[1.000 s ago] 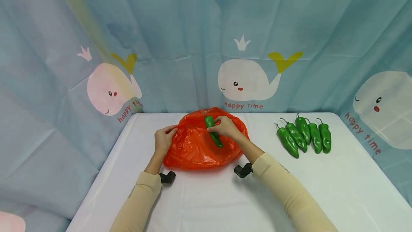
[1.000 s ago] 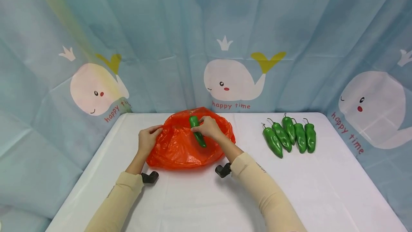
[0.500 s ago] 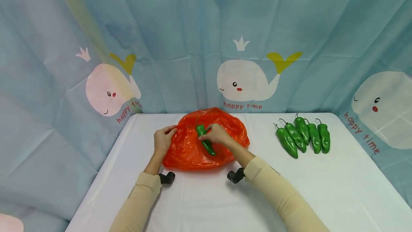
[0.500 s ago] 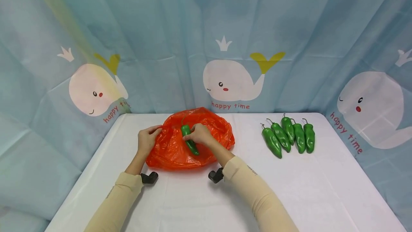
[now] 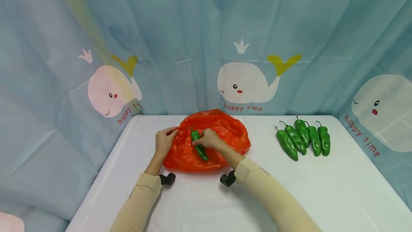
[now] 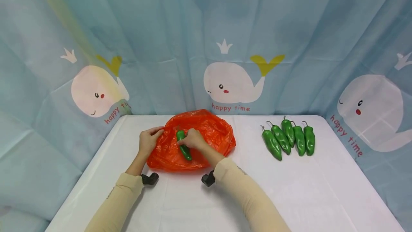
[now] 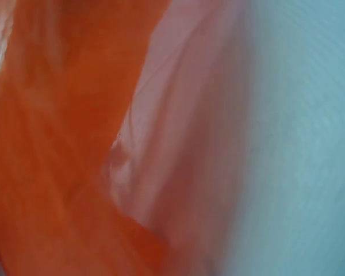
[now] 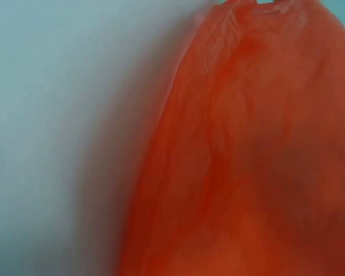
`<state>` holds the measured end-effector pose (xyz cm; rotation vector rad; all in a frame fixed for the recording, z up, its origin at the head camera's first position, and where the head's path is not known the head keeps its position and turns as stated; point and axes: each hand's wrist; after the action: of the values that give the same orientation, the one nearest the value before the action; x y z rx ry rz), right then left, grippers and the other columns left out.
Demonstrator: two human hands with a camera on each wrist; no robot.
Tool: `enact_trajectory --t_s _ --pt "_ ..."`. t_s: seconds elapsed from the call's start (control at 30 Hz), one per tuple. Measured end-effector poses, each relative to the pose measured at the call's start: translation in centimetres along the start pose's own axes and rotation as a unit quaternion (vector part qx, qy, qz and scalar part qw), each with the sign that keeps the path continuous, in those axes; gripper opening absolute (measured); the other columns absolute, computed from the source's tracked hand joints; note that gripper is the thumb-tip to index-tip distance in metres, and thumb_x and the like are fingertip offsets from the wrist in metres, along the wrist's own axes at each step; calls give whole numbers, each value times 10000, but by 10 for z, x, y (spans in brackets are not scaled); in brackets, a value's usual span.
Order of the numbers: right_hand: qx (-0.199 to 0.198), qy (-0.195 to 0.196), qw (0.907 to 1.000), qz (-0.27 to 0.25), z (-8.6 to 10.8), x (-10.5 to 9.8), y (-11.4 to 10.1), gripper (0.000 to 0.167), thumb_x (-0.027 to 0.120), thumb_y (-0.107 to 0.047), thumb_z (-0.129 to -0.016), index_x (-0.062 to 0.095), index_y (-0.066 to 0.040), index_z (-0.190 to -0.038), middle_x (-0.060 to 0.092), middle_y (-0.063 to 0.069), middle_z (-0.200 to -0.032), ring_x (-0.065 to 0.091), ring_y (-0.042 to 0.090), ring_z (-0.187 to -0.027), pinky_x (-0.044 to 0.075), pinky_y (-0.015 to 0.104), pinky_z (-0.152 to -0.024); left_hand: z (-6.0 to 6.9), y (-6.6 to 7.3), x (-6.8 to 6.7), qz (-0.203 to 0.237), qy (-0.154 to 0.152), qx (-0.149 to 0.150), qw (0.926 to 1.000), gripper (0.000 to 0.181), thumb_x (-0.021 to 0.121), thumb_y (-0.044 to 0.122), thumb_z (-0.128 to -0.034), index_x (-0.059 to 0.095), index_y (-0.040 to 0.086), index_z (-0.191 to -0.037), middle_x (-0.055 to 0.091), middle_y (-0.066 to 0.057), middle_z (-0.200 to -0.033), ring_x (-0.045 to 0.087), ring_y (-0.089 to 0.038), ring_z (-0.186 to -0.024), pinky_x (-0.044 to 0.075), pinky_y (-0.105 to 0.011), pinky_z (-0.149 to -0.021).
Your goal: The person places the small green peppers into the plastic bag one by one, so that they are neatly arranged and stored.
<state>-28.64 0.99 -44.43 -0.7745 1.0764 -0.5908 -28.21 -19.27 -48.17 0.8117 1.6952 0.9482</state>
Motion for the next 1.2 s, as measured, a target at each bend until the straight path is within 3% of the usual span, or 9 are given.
enact_trajectory --t_s 0.13,0.47,0.63,0.87,1.2 --pt "175 106 9998 37 -5 7 -4 302 803 -257 -805 626 -19 -861 617 77 -767 596 179 -656 560 277 -625 1 1 0 33 57 -9 10000 259 646 203 -943 732 33 -1120 717 -173 -1131 651 -316 -1087 523 -454 -959" --pt "718 465 9961 193 -16 23 -11 420 786 -292 -821 609 4 -1059 645 95 -828 655 192 -659 583 284 -629 0 1 0 27 34 -16 10000 259 644 200 -945 730 30 -1121 717 -174 -1129 653 -309 -1085 521 -448 -961" --pt "665 641 9946 473 -18 30 -15 419 782 -285 -826 625 32 -1051 656 104 -811 652 172 -590 555 243 -535 -1 0 1 46 -9 -1 10000 259 649 196 -942 731 24 -1117 719 -179 -1120 657 -314 -1082 521 -448 -960" --pt "590 912 9913 743 -17 33 -16 384 774 -285 -833 642 19 -1029 648 83 -789 629 159 -607 541 228 -547 -2 0 2 74 -157 -29 9998 279 638 217 -949 722 31 -1140 713 -173 -1143 648 -312 -1105 512 -447 -979" --pt "135 500 9876 1482 -14 21 -21 336 772 -333 -831 626 -41 -908 600 32 -731 548 156 -646 459 229 -562 -1 -1 2 64 -73 62 9999 267 647 208 -943 729 28 -1122 720 -178 -1117 661 -313 -1069 522 -451 -956"
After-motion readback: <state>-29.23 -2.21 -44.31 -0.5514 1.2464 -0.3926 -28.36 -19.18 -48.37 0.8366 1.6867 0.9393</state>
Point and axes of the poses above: each hand's wrist, its own z-axis away from the middle knuckle, its own x-axis out of the palm, y = z × x
